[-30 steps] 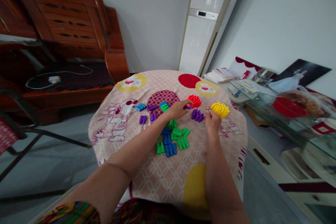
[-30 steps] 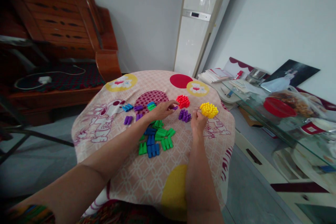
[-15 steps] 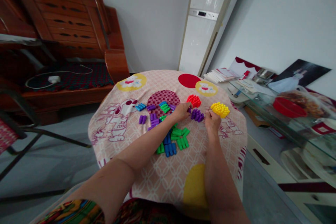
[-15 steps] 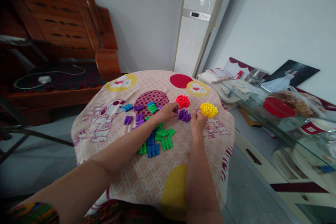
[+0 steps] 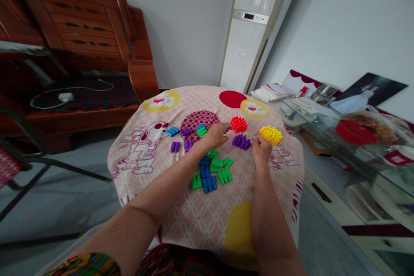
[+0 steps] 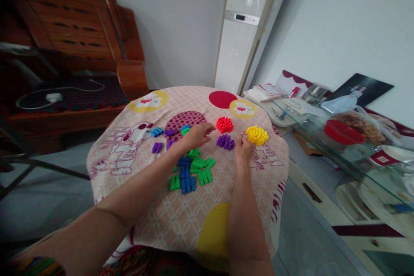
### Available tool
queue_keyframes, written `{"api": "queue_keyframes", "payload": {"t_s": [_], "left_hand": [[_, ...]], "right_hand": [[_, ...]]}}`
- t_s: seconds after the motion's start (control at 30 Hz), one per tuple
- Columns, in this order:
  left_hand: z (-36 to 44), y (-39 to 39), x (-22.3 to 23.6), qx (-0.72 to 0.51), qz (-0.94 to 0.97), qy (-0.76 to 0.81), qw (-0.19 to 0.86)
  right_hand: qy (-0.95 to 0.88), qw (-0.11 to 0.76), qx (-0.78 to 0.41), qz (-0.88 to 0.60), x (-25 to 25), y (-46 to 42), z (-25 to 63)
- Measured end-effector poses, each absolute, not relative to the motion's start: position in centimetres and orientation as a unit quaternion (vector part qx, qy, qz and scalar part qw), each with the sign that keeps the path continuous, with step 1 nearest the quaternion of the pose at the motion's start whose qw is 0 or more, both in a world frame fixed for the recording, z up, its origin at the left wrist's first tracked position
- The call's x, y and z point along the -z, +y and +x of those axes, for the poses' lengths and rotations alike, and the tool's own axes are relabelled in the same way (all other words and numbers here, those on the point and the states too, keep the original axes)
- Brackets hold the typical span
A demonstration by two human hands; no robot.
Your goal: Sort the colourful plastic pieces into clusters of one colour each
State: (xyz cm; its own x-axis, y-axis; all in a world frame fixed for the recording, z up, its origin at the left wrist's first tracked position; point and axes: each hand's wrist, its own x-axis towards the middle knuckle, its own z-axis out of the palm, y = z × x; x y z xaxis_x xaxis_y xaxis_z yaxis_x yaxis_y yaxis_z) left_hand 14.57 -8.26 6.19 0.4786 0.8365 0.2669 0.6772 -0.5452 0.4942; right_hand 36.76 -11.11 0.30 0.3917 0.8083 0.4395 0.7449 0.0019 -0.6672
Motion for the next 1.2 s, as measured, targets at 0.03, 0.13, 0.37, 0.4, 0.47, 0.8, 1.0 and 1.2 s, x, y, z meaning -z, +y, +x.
{"api": "queue_keyframes", "payload": {"t_s": [0.03, 0.13, 0.37, 0.4, 0.47, 0.8, 1.0, 1.2], "left_hand": [[13.2, -8.3, -6.7, -0.247, 0.843, 0.455, 0.148], [8.5, -8.6, -8.2, -0.204, 0.831, 0.505, 0.116], [2.4, -10.5, -8.2, -0.028, 0.856, 0.494, 0.154], [2.4, -10.8, -7.9, -0.026, 0.855, 0.495, 0.151], [2.5, -11.1, -7.4, -0.033, 0.855, 0.496, 0.147], [3.7, -10.8, -8.6, -0.167, 0.843, 0.485, 0.162], [9.3, -10.2, -9.4, -0.259, 0.855, 0.406, 0.191], [15.3, -10.2, -7.7, -0.203, 0.891, 0.375, 0.159]], "right_hand": [[-0.550, 0.445, -0.036, -0.705, -0.3, -11.1, 36.8], [-0.550, 0.441, -0.036, -0.708, -0.4, -11.1, 36.7], [-0.544, 0.429, -0.045, -0.720, -0.4, -11.1, 36.6], [-0.544, 0.430, -0.045, -0.719, -0.4, -11.1, 36.6], [-0.546, 0.433, -0.044, -0.716, -0.3, -11.0, 36.7], [-0.551, 0.436, -0.039, -0.710, -0.3, -11.0, 36.8], [-0.545, 0.440, -0.047, -0.712, -0.2, -11.0, 36.8], [-0.547, 0.440, -0.051, -0.710, -0.2, -11.0, 36.8]]}}
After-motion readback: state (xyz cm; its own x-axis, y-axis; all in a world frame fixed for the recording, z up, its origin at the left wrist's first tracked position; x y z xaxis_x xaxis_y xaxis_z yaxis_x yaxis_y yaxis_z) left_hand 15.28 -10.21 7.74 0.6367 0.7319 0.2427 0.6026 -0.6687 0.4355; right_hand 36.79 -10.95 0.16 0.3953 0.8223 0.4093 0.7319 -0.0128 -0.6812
